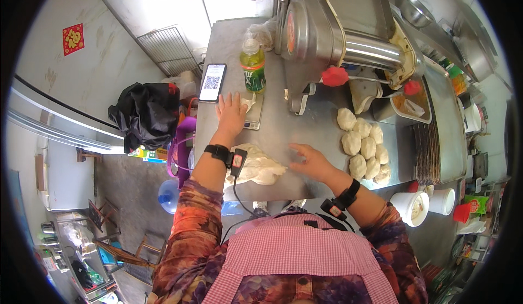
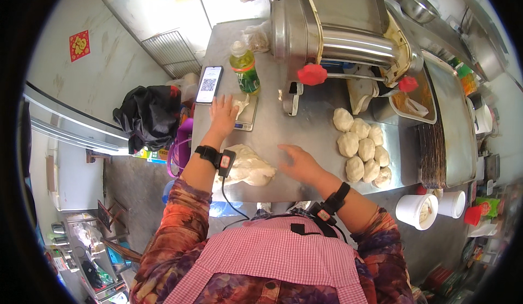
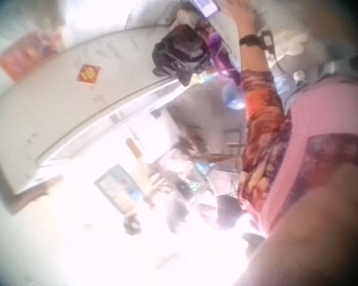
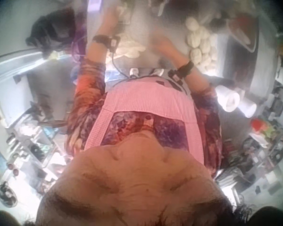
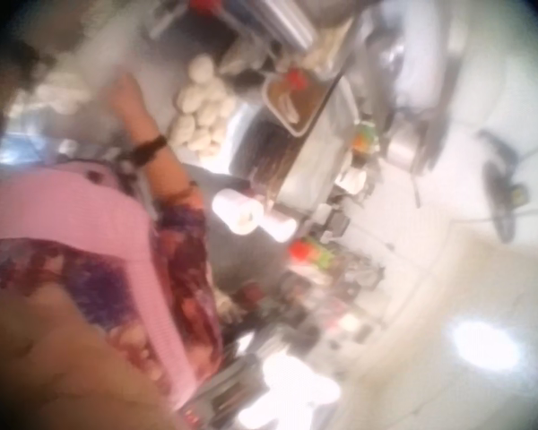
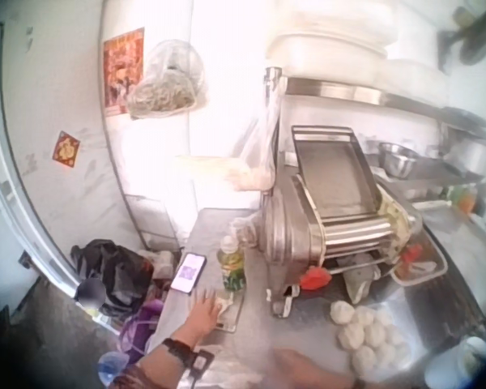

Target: The person removes baked flatbreads from an oven, places them on a tray, and grates cucumber over them. Then the person kneads and portions dough into small balls on a stainless steel countertop.

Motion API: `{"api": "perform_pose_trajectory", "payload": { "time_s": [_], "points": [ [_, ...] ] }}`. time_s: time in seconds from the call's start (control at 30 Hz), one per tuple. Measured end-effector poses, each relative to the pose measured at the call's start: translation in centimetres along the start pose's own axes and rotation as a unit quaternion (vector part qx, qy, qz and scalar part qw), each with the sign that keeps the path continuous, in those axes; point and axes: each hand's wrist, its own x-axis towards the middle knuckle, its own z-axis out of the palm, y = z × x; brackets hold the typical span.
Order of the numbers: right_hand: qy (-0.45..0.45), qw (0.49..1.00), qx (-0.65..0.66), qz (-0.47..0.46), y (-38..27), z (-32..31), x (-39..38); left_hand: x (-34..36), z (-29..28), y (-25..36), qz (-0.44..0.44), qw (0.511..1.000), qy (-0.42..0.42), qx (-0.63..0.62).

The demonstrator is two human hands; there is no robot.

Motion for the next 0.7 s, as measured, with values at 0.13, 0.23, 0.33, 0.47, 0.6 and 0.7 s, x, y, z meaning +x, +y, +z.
{"api": "perform_pose_trajectory", "payload": {
  "time_s": [0.13, 0.23, 0.33, 0.47, 0.6, 0.7],
  "points": [
    [-0.028, 0.996, 0.086, 0.003, 0.6, 2.7, 0.2, -4.7, -2.9, 1.9, 0.057, 0.92, -0.134, -0.364],
    [-0.02, 0.989, 0.142, 0.021, 0.8, 4.7, 1.4, -9.8, -3.7, 4.4, 0.179, 0.867, -0.326, -0.332],
    [0.046, 0.996, 0.078, -0.017, 0.3, 5.7, 2.0, -12.4, -2.4, 6.4, 0.174, 0.92, -0.256, -0.241],
    [0.089, 0.996, 0.024, -0.014, -0.9, 5.5, 2.8, -13.0, -0.8, 7.1, 0.119, 0.952, -0.17, -0.226],
    [-0.032, 0.982, 0.183, 0.041, -2.5, 3.6, 2.4, -12.1, -0.5, 6.6, 0.162, 0.936, -0.201, -0.241],
    [-0.127, 0.92, 0.363, 0.071, -3.5, 2.2, 0.9, -11.7, -1.1, 6.0, 0.186, 0.899, -0.277, -0.285]
  ]
}}
